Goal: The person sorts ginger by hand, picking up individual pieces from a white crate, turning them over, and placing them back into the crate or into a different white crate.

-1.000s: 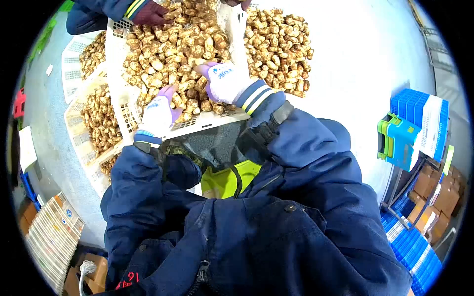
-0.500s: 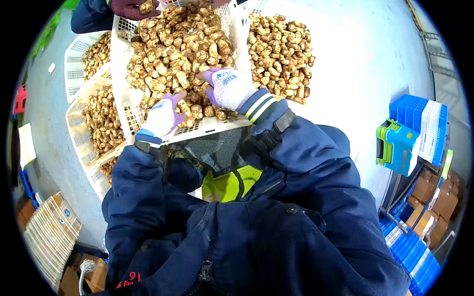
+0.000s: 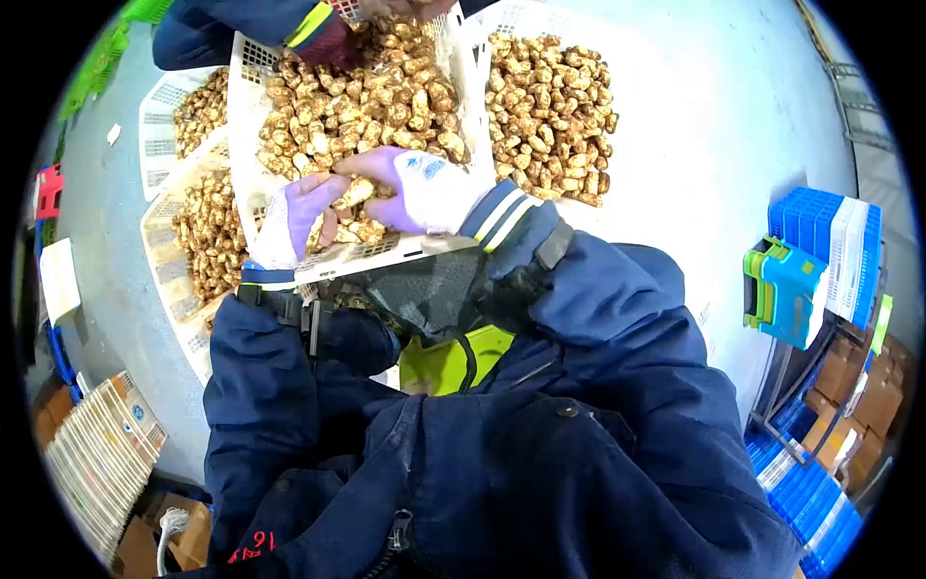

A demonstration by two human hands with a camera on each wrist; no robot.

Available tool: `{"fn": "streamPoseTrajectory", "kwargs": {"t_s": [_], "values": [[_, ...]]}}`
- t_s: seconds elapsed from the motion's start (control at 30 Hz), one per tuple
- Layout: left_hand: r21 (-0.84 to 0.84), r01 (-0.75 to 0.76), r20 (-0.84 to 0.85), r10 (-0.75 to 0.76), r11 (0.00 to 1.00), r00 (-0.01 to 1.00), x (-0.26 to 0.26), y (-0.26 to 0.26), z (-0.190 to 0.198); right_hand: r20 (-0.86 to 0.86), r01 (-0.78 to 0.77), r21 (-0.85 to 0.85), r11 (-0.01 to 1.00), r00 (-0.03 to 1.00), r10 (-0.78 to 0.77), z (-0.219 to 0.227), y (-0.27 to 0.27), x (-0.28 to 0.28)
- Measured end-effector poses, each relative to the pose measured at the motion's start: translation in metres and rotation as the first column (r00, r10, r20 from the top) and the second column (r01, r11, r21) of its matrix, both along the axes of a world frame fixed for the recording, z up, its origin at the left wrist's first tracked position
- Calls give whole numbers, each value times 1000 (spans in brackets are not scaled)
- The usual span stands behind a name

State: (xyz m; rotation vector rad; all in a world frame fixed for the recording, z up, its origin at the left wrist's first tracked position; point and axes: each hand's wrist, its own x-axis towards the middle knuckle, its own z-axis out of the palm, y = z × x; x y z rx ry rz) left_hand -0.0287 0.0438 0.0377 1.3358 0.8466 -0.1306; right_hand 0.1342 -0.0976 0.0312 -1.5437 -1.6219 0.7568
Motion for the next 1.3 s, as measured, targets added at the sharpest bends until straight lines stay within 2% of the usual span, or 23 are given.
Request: {"fn": "streamPoseTrajectory", "kwargs": {"t_s": [0.07, 0.1, 0.2, 0.27, 0.3, 0.37, 0.43, 0.53, 0.57, 0.67, 0.7, 0.73, 0.77, 0.8, 0.83, 0.87, 0.9, 0.93, 1.0, 1.07, 1.13, 1.2, 1.3], "values": [[25, 17, 102, -19, 1000, 995, -5, -3, 8, 55, 95, 37, 995, 994, -96, 6, -2, -8], [92, 89, 117, -99, 992, 988, -7, -6, 16, -23, 114, -110, 987, 993, -117, 19, -3, -11], [6, -133, 134, 131, 991, 982, -15, -21, 47, -293, 68, -424, 903, 933, -208, 46, -4, -11], [-9, -179, 188, 177, 984, 966, -27, -14, 44, -524, -5, -465, 886, 807, -271, 40, -7, -9], [167, -197, 336, 132, 966, 933, -37, -15, 36, -722, -64, -439, 896, 618, -310, 29, -8, -12], [64, -265, 414, 216, 962, 884, -44, -14, 22, -764, -23, -472, 881, 510, -396, 19, -14, -16], [-461, -330, 191, 455, 824, 870, -44, -10, 10, -842, -27, -457, 889, 337, -422, 10, -17, -17], [-525, -347, 156, 489, 777, 858, -35, -17, -9, -897, -84, -400, 913, 241, -371, -7, -19, -11], [-650, -295, 192, 527, 700, 828, -35, -13, -11, -900, 57, -407, 912, 148, -411, 2, -20, -17], [-652, -496, 167, 747, 573, 644, -30, -9, -10, -913, 31, -342, 939, -249, -324, -25, -24, 25], [-756, -449, 155, 796, 477, 585, -34, -1, -17, -906, 269, -398, 877, -265, -330, -14, -24, 35], [-745, -408, 205, 763, 528, 613, -37, -2, -23, -901, 489, -430, 759, -282, -329, -1, -25, 47], [-729, -364, 256, 724, 579, 640, -39, -4, -25, -937, 388, -315, 866, -274, -218, -4, -36, 68], [-711, -319, 304, 683, 627, 664, -40, -7, -29, -948, 428, -304, 851, -225, -225, -2, -34, 72], [-421, -324, 438, 502, 847, 746, -39, -9, -33, -892, 484, -400, 778, -10, -453, -6, -27, 70], [-73, -324, 480, 318, 943, 818, -39, -12, -36, -739, 561, -461, 687, 186, -648, -3, -14, 60], [-264, -347, 425, 432, 900, 796, -36, -14, -24, -260, 569, -176, 803, 760, -596, -2, -8, 51], [-442, -363, 346, 529, 820, 775, -34, -14, -17, 173, 589, -235, 773, 808, -563, -3, 7, 49], [-464, -290, 404, 491, 837, 771, -38, -9, -12, 556, 486, -287, 826, 786, -269, -28, 43, 62], [-444, -295, 393, 480, 846, 784, -36, -9, -4, 660, 502, -576, 645, 751, 5, -41, 79, 67], [-433, -300, 430, 488, 850, 760, -36, -9, -1, 688, 526, -617, 585, 721, 78, -45, 93, 61], [-361, -339, 399, 472, 869, 786, -35, -8, 3, 737, 560, -488, 670, 675, -27, -44, 80, 44], [-401, -485, 314, 614, 777, 724, -38, -3, -9, 697, 591, -407, 696, 694, -182, -41, 59, 18]]}}
